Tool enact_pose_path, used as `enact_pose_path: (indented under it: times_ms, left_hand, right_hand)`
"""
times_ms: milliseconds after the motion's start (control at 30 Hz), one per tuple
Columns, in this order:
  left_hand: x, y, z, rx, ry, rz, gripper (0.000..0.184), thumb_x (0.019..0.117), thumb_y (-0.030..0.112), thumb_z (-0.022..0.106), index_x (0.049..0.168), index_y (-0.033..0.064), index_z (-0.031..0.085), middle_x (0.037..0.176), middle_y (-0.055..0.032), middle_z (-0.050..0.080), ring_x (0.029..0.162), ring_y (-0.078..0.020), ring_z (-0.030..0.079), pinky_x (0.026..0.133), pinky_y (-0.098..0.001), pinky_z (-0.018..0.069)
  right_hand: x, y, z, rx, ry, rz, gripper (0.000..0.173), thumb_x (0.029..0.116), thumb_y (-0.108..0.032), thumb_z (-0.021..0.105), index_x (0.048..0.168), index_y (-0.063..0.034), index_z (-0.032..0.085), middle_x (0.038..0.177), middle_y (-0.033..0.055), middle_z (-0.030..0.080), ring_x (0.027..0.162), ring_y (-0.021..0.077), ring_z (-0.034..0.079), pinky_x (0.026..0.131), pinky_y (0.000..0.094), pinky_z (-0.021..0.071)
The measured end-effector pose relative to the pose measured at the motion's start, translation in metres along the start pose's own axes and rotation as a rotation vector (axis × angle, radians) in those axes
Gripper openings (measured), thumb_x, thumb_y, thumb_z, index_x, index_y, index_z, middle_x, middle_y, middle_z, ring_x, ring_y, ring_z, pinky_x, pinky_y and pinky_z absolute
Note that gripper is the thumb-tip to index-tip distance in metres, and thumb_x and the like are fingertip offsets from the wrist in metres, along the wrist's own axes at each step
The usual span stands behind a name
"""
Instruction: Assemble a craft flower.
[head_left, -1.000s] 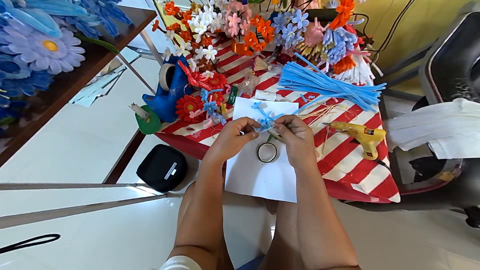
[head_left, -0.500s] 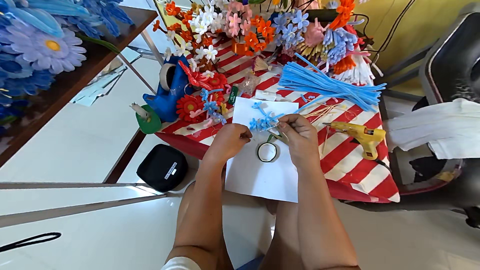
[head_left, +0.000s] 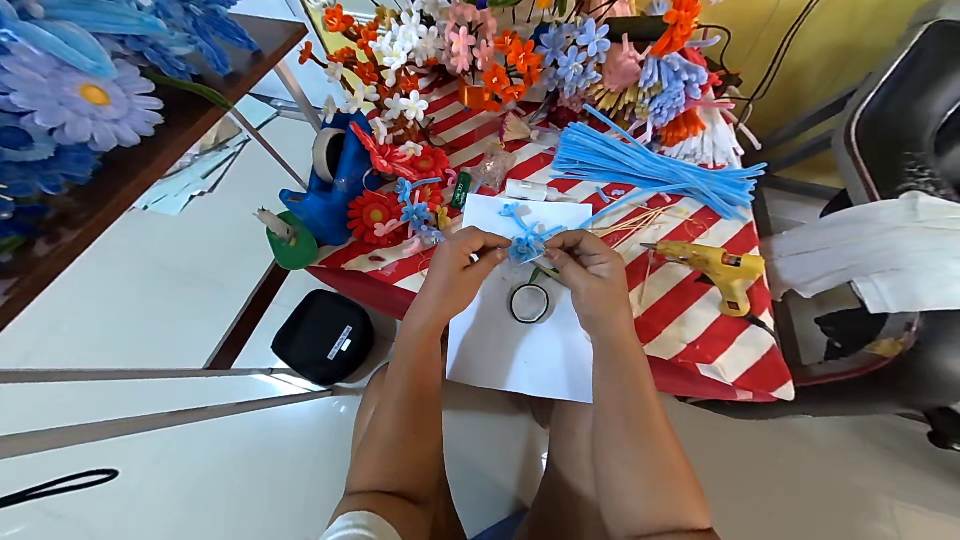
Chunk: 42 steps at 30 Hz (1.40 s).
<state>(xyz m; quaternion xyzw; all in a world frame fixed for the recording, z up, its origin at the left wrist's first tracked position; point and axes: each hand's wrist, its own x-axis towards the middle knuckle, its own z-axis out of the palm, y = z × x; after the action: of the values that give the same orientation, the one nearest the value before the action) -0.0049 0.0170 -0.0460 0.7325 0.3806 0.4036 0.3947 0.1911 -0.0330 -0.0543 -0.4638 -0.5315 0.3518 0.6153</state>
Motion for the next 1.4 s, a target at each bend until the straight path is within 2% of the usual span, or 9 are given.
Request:
enact_pose_path:
  times_ms: [133,200,300,500,700,833,1033,1267,1400]
  left_hand:
    - [0.0,0.005,0.003,-0.019,-0.139,-0.022,0.013,0.0923,0.01,0.073,0.102,0.0014,0.075,0.092,-0.0039,0.067,0.082,-0.0052,0.062,0.073,-0.0206,0.0526]
    - [0.001,0.006,0.006,-0.012,-0.166,-0.032,0.009,0.0925,0.01,0.072,0.096,0.0018,0.075,0.089,-0.0024,0.067,0.08,-0.0031,0.061,0.073,-0.0193,0.0516]
    - [0.002,0.005,0.009,-0.028,-0.176,-0.031,0.008,0.0948,0.009,0.069,0.092,0.0015,0.072,0.085,-0.0011,0.065,0.078,-0.0017,0.06,0.072,-0.0181,0.0502]
    - [0.002,0.009,0.013,-0.188,-0.129,-0.109,0.005,0.0939,0.006,0.069,0.091,0.0027,0.071,0.08,0.0018,0.067,0.074,-0.0009,0.062,0.071,-0.0189,0.053]
    - [0.001,0.009,0.016,-0.307,-0.122,-0.12,0.004,0.0923,0.004,0.069,0.089,0.0041,0.071,0.079,0.0035,0.067,0.073,-0.0008,0.062,0.071,-0.0189,0.0532]
    - [0.001,0.008,0.019,-0.388,-0.024,-0.125,0.003,0.0925,0.002,0.068,0.091,0.0048,0.07,0.08,0.004,0.066,0.073,-0.0018,0.061,0.07,-0.0198,0.0526]
    - [0.0,0.01,0.026,-0.713,0.121,-0.198,0.015,0.0932,-0.003,0.063,0.088,0.0089,0.071,0.079,0.0023,0.068,0.071,-0.0042,0.062,0.069,-0.0207,0.0539]
    - [0.001,0.011,0.024,-0.79,0.121,-0.212,0.017,0.0938,-0.003,0.061,0.087,0.0101,0.071,0.081,0.0017,0.067,0.072,-0.0051,0.062,0.069,-0.0214,0.0546]
    - [0.0,0.007,0.021,-0.785,0.135,-0.177,0.017,0.0939,0.0,0.062,0.086,0.0112,0.071,0.08,0.0026,0.067,0.07,-0.0042,0.061,0.068,-0.0208,0.0538]
  right_hand:
    - [-0.001,-0.001,0.004,-0.06,-0.051,-0.008,0.011,0.0927,0.002,0.061,0.1,-0.0025,0.069,0.09,-0.001,0.069,0.084,0.0034,0.066,0.08,0.0227,0.0571]
    - [-0.001,0.0,0.006,-0.063,-0.056,-0.012,0.011,0.0927,0.002,0.062,0.1,-0.0022,0.069,0.091,-0.001,0.069,0.084,0.0031,0.066,0.081,0.0228,0.0571]
    - [-0.001,0.001,0.007,-0.049,-0.049,-0.017,0.011,0.092,0.002,0.062,0.099,-0.0026,0.069,0.09,-0.0009,0.069,0.083,0.0037,0.066,0.08,0.0232,0.0572]
    - [-0.002,-0.001,0.008,0.048,0.008,0.017,0.014,0.0917,0.002,0.063,0.103,-0.0052,0.069,0.09,-0.0022,0.068,0.08,0.0043,0.065,0.076,0.0228,0.0569]
    - [-0.003,-0.004,0.014,0.202,0.044,0.057,0.024,0.0908,0.005,0.058,0.11,-0.0078,0.065,0.092,-0.002,0.068,0.083,0.0054,0.066,0.08,0.0239,0.0568]
    - [-0.004,-0.005,0.015,0.184,0.03,0.073,0.021,0.0919,0.003,0.057,0.108,-0.0079,0.066,0.092,-0.0028,0.068,0.083,0.0046,0.065,0.079,0.023,0.0562]
    - [-0.006,-0.004,0.022,0.105,-0.072,0.044,0.022,0.0892,0.001,0.062,0.11,-0.0046,0.062,0.095,-0.0009,0.068,0.087,0.0053,0.066,0.081,0.0241,0.0571]
    - [-0.009,-0.003,0.032,0.094,-0.026,0.002,0.011,0.0872,0.004,0.065,0.093,-0.005,0.065,0.083,-0.002,0.068,0.078,0.0039,0.066,0.078,0.0227,0.0573]
    - [-0.01,-0.004,0.031,0.08,-0.026,-0.041,0.01,0.0865,0.004,0.065,0.091,-0.0051,0.067,0.083,-0.0032,0.068,0.078,0.0023,0.065,0.076,0.021,0.0569]
